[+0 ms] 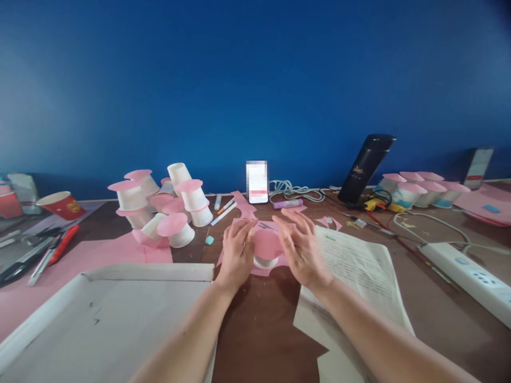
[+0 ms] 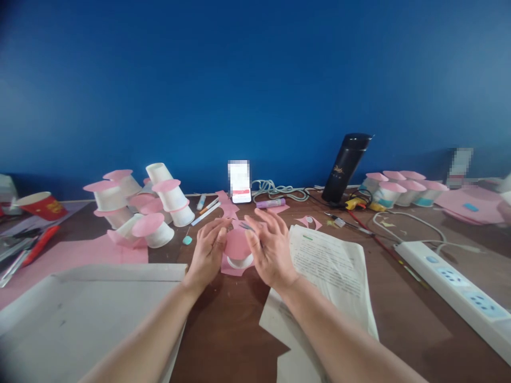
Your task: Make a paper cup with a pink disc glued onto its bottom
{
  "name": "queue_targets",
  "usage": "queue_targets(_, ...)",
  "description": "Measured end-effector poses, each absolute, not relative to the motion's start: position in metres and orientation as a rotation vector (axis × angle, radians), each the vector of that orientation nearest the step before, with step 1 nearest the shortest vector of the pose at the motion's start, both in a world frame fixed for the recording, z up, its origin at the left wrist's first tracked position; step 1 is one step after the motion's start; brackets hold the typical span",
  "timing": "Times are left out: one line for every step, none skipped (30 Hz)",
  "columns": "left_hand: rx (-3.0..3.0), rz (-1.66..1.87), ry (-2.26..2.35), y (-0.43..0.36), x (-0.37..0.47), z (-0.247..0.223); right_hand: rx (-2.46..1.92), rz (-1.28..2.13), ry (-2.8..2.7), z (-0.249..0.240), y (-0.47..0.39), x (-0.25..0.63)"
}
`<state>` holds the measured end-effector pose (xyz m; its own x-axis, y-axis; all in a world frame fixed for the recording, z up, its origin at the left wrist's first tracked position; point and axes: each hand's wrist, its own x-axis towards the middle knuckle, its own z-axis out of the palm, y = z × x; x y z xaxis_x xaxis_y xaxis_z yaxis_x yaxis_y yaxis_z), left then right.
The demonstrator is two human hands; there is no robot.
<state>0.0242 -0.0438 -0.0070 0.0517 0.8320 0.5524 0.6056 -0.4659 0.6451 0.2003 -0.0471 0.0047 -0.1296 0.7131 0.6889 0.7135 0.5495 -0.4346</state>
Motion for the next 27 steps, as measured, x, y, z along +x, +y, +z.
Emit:
queue_targets(2.175,1.346,1.484,-0.044,0.024,-0.007,-1.190,-0.036,-1.929,0.005,-0.049,0.199)
queue_targets(2.241,1.312,1.506,-0.044,0.025,-0.006,-1.221,-0.057,-1.990,0.005,-0.051,0.197)
queue_targets(2.288,1.277,1.533,-0.045,0.025,-0.006,-1.254,-0.071,-2.033,0.005,-0.053,0.196)
queue_targets(2.320,1.249,1.563,-0.045,0.025,-0.006,-1.282,-0.079,-2.061,0.005,-0.054,0.195)
queue_targets(2.348,1.226,1.590,-0.046,0.025,-0.005,-1.301,-0.084,-2.080,0.005,-0.056,0.194)
queue_targets(2.374,1.210,1.610,-0.047,0.025,-0.004,-1.311,-0.089,-2.091,0.005,-0.056,0.193)
queue_targets(2.402,1.200,1.623,-0.048,0.025,-0.003,-1.317,-0.094,-2.100,0.005,-0.057,0.192)
queue_targets(2.429,1.191,1.630,-0.048,0.025,-0.002,-1.322,-0.097,-2.107,0.005,-0.058,0.191)
queue_targets(2.456,1.182,1.634,-0.049,0.025,0.000,-1.327,-0.099,-2.111,0.006,-0.058,0.191)
queue_targets(2.480,1.173,1.638,-0.050,0.025,0.001,-1.335,-0.099,-2.114,0.006,-0.058,0.190)
queue_targets(2.498,1.164,1.642,-0.050,0.025,0.003,-1.343,-0.100,-2.116,0.006,-0.059,0.190)
queue_targets(2.510,1.156,1.648,-0.051,0.025,0.004,-1.350,-0.100,-2.117,0.006,-0.059,0.190)
queue_targets(2.518,1.146,1.654,-0.051,0.025,0.005,-1.355,-0.100,-2.117,0.006,-0.059,0.189)
queue_targets(2.524,1.136,1.659,-0.051,0.025,0.006,-1.358,-0.101,-2.119,0.006,-0.059,0.189)
queue_targets(2.530,1.128,1.663,-0.051,0.025,0.006,-1.360,-0.102,-2.120,0.006,-0.060,0.189)
queue_targets(2.536,1.123,1.666,-0.051,0.025,0.007,-1.361,-0.105,-2.120,0.006,-0.060,0.188)
queue_targets(2.541,1.122,1.667,-0.051,0.026,0.007,-1.363,-0.106,-2.119,0.006,-0.060,0.188)
queue_targets(2.545,1.123,1.668,-0.051,0.026,0.007,-1.365,-0.107,-2.118,0.006,-0.060,0.188)
queue_targets(2.547,1.128,1.669,-0.051,0.026,0.007,-1.365,-0.108,-2.119,0.007,-0.060,0.188)
queue_targets(2.547,1.133,1.668,-0.050,0.026,0.007,-1.365,-0.108,-2.118,0.007,-0.060,0.187)
queue_targets(2.547,1.136,1.667,-0.050,0.026,0.007,-1.364,-0.108,-2.116,0.007,-0.060,0.187)
queue_targets(2.545,1.139,1.666,-0.050,0.026,0.007,-1.363,-0.107,-2.114,0.007,-0.060,0.187)
queue_targets(2.542,1.141,1.665,-0.050,0.027,0.007,-1.360,-0.105,-2.112,0.006,-0.061,0.186)
queue_targets(2.538,1.144,1.665,-0.051,0.027,0.007,-1.356,-0.102,-2.107,0.006,-0.061,0.187)
queue_targets(2.532,1.149,1.665,-0.051,0.027,0.006,-1.345,-0.100,-2.100,0.005,-0.061,0.187)
queue_targets(2.524,1.157,1.664,-0.051,0.027,0.006,-1.327,-0.099,-2.090,0.004,-0.061,0.188)
queue_targets(2.516,1.171,1.662,-0.052,0.026,0.005,-1.301,-0.099,-2.075,0.003,-0.061,0.189)
